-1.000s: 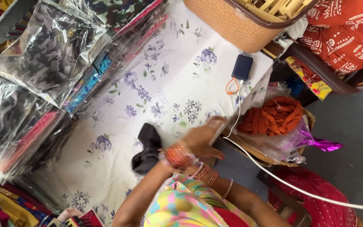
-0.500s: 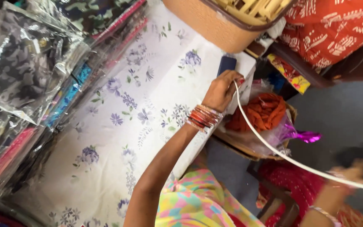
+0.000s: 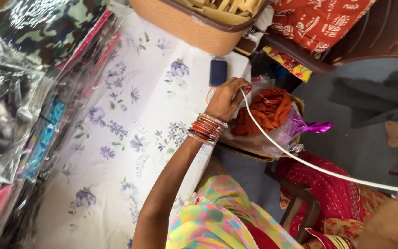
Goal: Folding and organizing various garments on a table.
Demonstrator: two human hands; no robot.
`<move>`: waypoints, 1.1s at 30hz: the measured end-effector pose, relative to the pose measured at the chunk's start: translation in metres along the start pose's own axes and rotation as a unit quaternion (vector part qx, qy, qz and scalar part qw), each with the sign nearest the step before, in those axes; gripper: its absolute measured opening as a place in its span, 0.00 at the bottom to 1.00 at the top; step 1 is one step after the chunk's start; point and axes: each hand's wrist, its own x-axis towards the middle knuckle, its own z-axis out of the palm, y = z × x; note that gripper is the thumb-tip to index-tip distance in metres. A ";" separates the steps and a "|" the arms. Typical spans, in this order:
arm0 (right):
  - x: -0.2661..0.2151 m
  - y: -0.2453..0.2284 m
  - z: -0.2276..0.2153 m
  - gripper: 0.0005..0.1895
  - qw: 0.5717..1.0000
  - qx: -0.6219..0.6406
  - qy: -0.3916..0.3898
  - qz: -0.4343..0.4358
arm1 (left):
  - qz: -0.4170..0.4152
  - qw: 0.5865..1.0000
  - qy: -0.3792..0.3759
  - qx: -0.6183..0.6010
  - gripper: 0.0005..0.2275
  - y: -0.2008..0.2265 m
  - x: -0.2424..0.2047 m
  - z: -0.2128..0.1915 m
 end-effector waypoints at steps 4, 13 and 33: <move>0.020 0.109 -0.046 0.22 0.994 0.074 0.077 0.028 | -0.013 1.000 -0.018 0.001 0.08 0.004 0.010 0.002; 0.014 0.200 -0.060 0.27 0.743 -0.645 0.064 -0.167 | 0.018 1.000 0.003 0.012 0.08 -0.006 0.014 -0.007; -0.328 0.434 0.448 0.28 0.832 -0.135 -0.422 -0.332 | -0.017 0.958 -0.141 0.248 0.25 0.018 -0.077 -0.067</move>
